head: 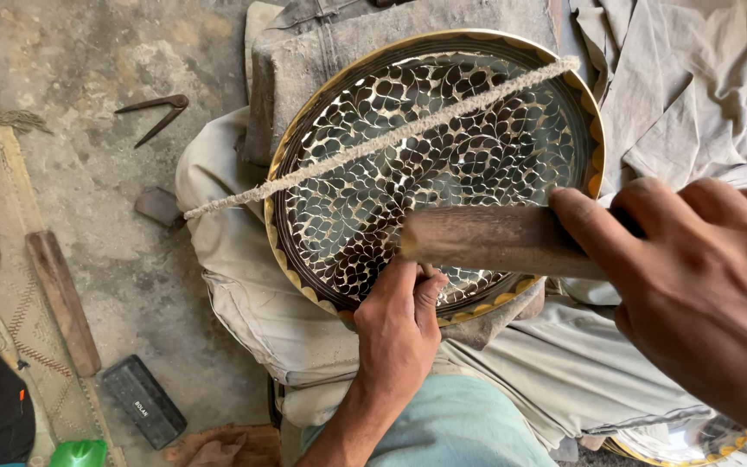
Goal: The person uses a small hammer to strike a metal plate, creating a textured pattern. They then use a wooden mallet to continue hammering the plate, focusing on different areas to refine the design.
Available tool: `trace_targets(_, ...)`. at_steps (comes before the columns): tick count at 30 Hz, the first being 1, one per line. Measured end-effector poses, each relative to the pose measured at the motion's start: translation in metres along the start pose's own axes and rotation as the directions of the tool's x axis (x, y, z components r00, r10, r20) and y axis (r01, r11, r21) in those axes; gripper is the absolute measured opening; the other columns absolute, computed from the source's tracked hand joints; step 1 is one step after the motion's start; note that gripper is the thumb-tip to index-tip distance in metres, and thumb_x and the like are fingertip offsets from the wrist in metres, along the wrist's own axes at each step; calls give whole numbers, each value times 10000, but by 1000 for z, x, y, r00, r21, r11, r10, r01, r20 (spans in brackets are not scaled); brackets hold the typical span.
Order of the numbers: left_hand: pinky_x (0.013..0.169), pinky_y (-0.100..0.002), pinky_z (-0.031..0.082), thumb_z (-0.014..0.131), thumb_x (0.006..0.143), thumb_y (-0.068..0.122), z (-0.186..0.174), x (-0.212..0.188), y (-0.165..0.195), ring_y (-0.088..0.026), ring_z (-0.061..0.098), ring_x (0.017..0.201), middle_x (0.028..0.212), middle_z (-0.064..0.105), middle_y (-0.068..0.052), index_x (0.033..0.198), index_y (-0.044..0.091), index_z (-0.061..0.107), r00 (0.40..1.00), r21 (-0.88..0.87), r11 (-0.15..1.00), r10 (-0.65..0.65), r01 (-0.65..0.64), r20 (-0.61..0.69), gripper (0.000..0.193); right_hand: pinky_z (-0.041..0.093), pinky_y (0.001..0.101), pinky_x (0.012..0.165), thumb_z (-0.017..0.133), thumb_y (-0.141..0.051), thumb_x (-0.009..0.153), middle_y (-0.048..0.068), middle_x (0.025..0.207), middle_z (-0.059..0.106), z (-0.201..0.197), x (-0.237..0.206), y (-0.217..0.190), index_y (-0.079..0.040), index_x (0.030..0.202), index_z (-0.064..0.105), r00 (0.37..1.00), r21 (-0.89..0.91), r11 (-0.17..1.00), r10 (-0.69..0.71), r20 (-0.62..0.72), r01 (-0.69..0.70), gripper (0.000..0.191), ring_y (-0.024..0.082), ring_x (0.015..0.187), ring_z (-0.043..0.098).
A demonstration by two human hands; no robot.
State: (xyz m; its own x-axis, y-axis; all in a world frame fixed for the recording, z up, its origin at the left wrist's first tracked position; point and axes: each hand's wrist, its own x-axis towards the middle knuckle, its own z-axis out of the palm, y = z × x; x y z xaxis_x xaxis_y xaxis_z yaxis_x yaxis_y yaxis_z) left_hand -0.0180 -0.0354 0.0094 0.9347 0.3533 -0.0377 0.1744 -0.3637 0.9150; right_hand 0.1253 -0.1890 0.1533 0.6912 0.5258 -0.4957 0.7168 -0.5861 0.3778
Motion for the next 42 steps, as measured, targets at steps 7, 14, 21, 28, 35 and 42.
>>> trace_targets(7,579,-343,578,682,1004,111,0,0,-1,-205,739,734,844,695,-105,1009,8,607,1000,16,1000,-1,1,1,127,525,375,740,718,-229,760,-17,929,674,10,-10,3,-244,1477,560,993,169,985,-5,-114,24,735,181,789,680)
trace_targets(14,635,-293,645,675,997,110,-2,3,-8,-204,767,817,943,728,-123,1125,-6,623,997,-33,997,65,-66,-44,180,543,376,822,718,-101,688,22,1051,680,38,-15,15,-217,1466,578,938,170,978,-56,-341,120,799,213,873,664)
trace_targets(21,642,-278,660,684,982,125,3,6,-18,-199,771,820,932,738,-120,1158,-12,623,998,-72,995,64,-62,22,231,548,364,842,746,-68,685,51,1055,697,33,-8,27,-171,1472,560,954,231,973,57,-294,13,815,220,886,693)
trace_targets(28,606,-299,646,679,986,131,3,8,-16,-215,766,812,942,732,-131,1146,-2,616,999,1,999,51,-51,14,217,563,402,798,762,-119,781,86,1045,714,17,-1,15,-171,1464,517,959,317,948,75,-272,16,728,265,864,717)
trace_targets(35,556,-359,590,690,989,142,-4,4,-8,-219,728,717,856,690,-110,1082,2,598,999,17,999,45,-45,-5,192,561,356,780,722,-129,866,41,1065,733,-4,-2,9,-182,1457,560,944,691,710,303,-130,-133,616,218,871,722)
trace_targets(42,568,-278,647,622,1036,136,-7,6,-12,-176,734,771,920,708,-113,1113,-19,578,988,50,990,136,-133,-68,178,532,411,782,725,-133,759,13,975,719,4,-17,23,-247,1370,612,944,259,965,45,-326,44,632,226,839,701)
